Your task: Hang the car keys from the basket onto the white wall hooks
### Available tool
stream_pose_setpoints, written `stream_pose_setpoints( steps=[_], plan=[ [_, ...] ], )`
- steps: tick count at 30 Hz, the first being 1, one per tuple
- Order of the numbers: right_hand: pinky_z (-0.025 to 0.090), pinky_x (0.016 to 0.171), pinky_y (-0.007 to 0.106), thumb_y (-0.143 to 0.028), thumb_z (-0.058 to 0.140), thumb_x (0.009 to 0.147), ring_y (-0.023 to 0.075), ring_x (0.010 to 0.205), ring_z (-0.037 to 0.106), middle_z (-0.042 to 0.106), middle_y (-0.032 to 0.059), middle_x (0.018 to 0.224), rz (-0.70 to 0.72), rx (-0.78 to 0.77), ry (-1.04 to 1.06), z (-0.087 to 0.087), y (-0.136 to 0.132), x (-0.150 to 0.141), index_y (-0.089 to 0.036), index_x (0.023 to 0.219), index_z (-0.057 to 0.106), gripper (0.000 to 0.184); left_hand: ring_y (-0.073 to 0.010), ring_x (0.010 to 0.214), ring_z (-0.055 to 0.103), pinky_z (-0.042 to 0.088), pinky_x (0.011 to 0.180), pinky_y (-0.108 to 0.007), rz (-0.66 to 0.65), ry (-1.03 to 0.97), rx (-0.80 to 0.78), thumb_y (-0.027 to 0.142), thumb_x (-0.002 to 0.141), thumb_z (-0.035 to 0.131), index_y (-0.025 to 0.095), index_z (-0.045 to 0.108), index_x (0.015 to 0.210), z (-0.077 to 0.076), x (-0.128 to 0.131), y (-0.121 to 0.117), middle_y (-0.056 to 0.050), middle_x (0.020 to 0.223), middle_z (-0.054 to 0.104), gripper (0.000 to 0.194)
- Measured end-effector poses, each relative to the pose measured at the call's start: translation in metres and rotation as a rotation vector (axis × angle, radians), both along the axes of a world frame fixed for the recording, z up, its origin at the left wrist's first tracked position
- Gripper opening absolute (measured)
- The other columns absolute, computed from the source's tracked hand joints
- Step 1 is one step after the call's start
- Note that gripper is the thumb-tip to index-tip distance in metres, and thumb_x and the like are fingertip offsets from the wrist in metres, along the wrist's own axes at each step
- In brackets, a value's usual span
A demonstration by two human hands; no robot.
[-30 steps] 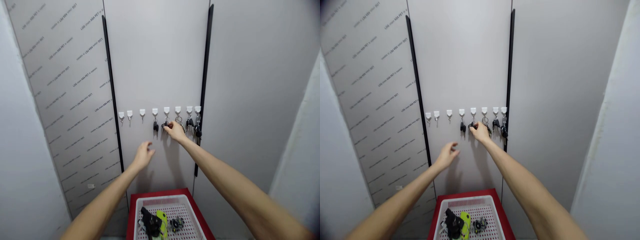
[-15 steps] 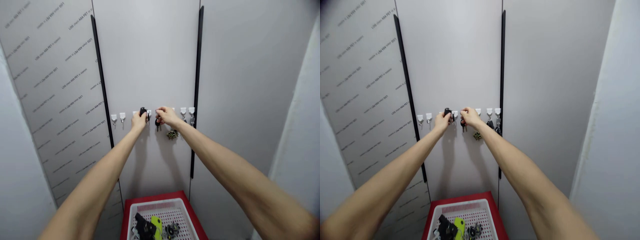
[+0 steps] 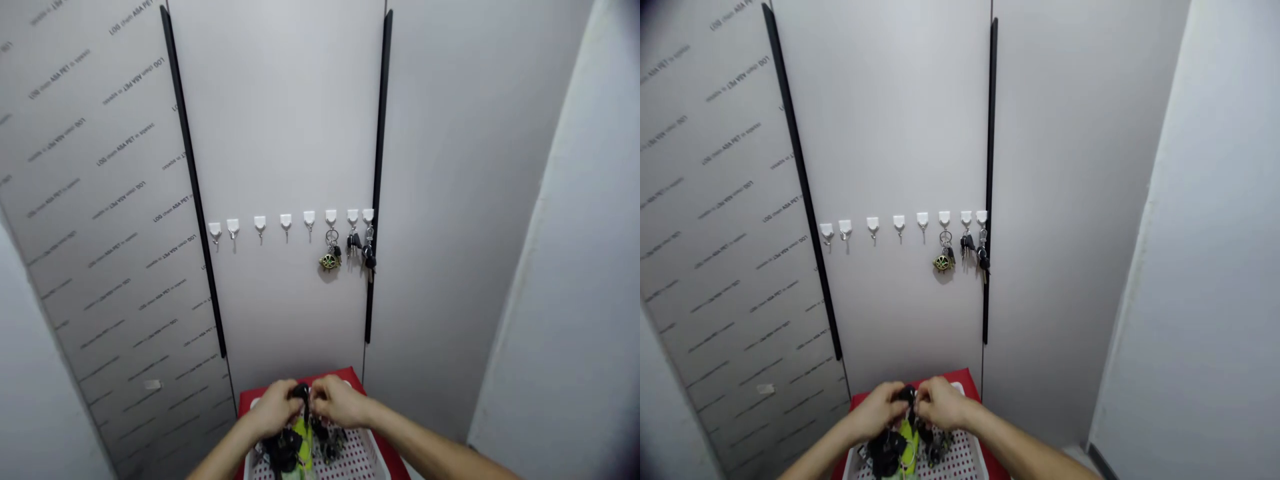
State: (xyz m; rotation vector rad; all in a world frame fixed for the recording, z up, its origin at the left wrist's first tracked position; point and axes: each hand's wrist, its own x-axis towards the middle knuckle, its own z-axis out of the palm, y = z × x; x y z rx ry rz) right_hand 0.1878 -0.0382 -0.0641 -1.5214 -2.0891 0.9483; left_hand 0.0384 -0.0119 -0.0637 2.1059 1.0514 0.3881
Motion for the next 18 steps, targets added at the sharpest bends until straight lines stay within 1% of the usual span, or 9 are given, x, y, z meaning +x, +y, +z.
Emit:
stream_pose_setpoints(
  steps=[1, 3, 4, 6, 8, 10, 12, 14, 18],
  plan=[
    [0.034, 0.042, 0.016, -0.016, 0.040, 0.061, 0.0068, 0.047, 0.046, 0.052, -0.0016, 0.052, 0.002, 0.040, -0.020, 0.001, 0.000, 0.004, -0.012, 0.065, 0.053, 0.014, -0.0095, 0.054, 0.043, 0.034, 0.051, -0.021, -0.001, 0.043, 0.019, 0.016, 0.058, 0.038, 0.012, 0.052, 0.068, -0.003, 0.001, -0.001, 0.001, 0.058, 0.050, 0.017],
    [0.037, 0.052, 0.018, -0.018, 0.042, 0.061, 0.0089, 0.057, 0.049, 0.057, 0.0011, 0.063, -0.054, 0.233, -0.010, 0.025, 0.005, 0.016, -0.013, 0.070, 0.055, 0.016, -0.0126, 0.065, 0.046, 0.036, 0.060, -0.024, 0.015, 0.044, 0.102, 0.018, 0.058, 0.041, 0.012, 0.053, 0.076, 0.007, 0.006, 0.002, -0.003, 0.071, 0.054, 0.022],
    [0.038, 0.058, 0.020, -0.019, 0.042, 0.062, 0.0100, 0.062, 0.049, 0.057, 0.0028, 0.071, -0.127, 0.367, 0.029, 0.045, 0.010, 0.025, -0.013, 0.076, 0.054, 0.019, -0.0136, 0.070, 0.047, 0.035, 0.065, -0.025, 0.038, 0.001, 0.155, 0.019, 0.059, 0.043, 0.011, 0.052, 0.081, 0.019, 0.011, 0.007, -0.005, 0.078, 0.054, 0.025],
    [0.036, 0.069, 0.024, -0.022, 0.039, 0.065, 0.0122, 0.074, 0.049, 0.056, 0.0056, 0.081, -0.415, 0.690, 0.080, 0.095, 0.024, 0.046, -0.014, 0.083, 0.053, 0.024, -0.0142, 0.078, 0.046, 0.034, 0.071, -0.025, 0.116, -0.128, 0.246, 0.022, 0.060, 0.044, 0.010, 0.048, 0.091, 0.051, 0.026, 0.019, -0.009, 0.089, 0.052, 0.033],
    [0.035, 0.073, 0.026, -0.025, 0.037, 0.067, 0.0136, 0.080, 0.047, 0.054, 0.0073, 0.088, -0.660, 0.953, 0.093, 0.140, 0.039, 0.066, -0.014, 0.090, 0.050, 0.028, -0.0136, 0.080, 0.046, 0.034, 0.073, -0.024, 0.200, -0.261, 0.324, 0.024, 0.062, 0.044, 0.010, 0.044, 0.096, 0.087, 0.047, 0.035, -0.010, 0.096, 0.049, 0.037],
    [0.035, 0.073, 0.028, -0.027, 0.040, 0.065, 0.0155, 0.081, 0.047, 0.053, 0.0088, 0.091, -0.800, 1.026, 0.051, 0.170, 0.053, 0.081, -0.013, 0.095, 0.046, 0.034, -0.0143, 0.082, 0.047, 0.035, 0.072, -0.025, 0.313, -0.370, 0.380, 0.028, 0.062, 0.045, 0.012, 0.040, 0.101, 0.119, 0.072, 0.050, -0.011, 0.100, 0.046, 0.043],
    [0.037, 0.070, 0.030, -0.029, 0.043, 0.063, 0.0180, 0.080, 0.048, 0.053, 0.0096, 0.089, -0.854, 0.980, -0.043, 0.184, 0.064, 0.088, -0.014, 0.097, 0.046, 0.038, -0.0158, 0.086, 0.046, 0.035, 0.072, -0.026, 0.407, -0.427, 0.427, 0.031, 0.059, 0.049, 0.014, 0.037, 0.103, 0.141, 0.096, 0.063, -0.011, 0.102, 0.045, 0.049],
    [0.037, 0.066, 0.031, -0.030, 0.042, 0.063, 0.0199, 0.079, 0.049, 0.055, 0.0096, 0.085, -0.872, 0.904, -0.132, 0.186, 0.071, 0.091, -0.015, 0.096, 0.047, 0.036, -0.0171, 0.087, 0.045, 0.034, 0.073, -0.028, 0.474, -0.456, 0.417, 0.030, 0.056, 0.052, 0.015, 0.040, 0.099, 0.154, 0.115, 0.072, -0.010, 0.099, 0.049, 0.047],
    [0.038, 0.063, 0.028, -0.025, 0.033, 0.069, 0.0186, 0.075, 0.051, 0.058, 0.0080, 0.078, -0.866, 0.862, -0.167, 0.189, 0.073, 0.097, -0.017, 0.089, 0.051, 0.029, -0.0179, 0.077, 0.050, 0.036, 0.068, -0.028, 0.514, -0.507, 0.324, 0.023, 0.057, 0.050, 0.014, 0.052, 0.073, 0.166, 0.136, 0.083, -0.008, 0.077, 0.057, 0.018]
  ],
)
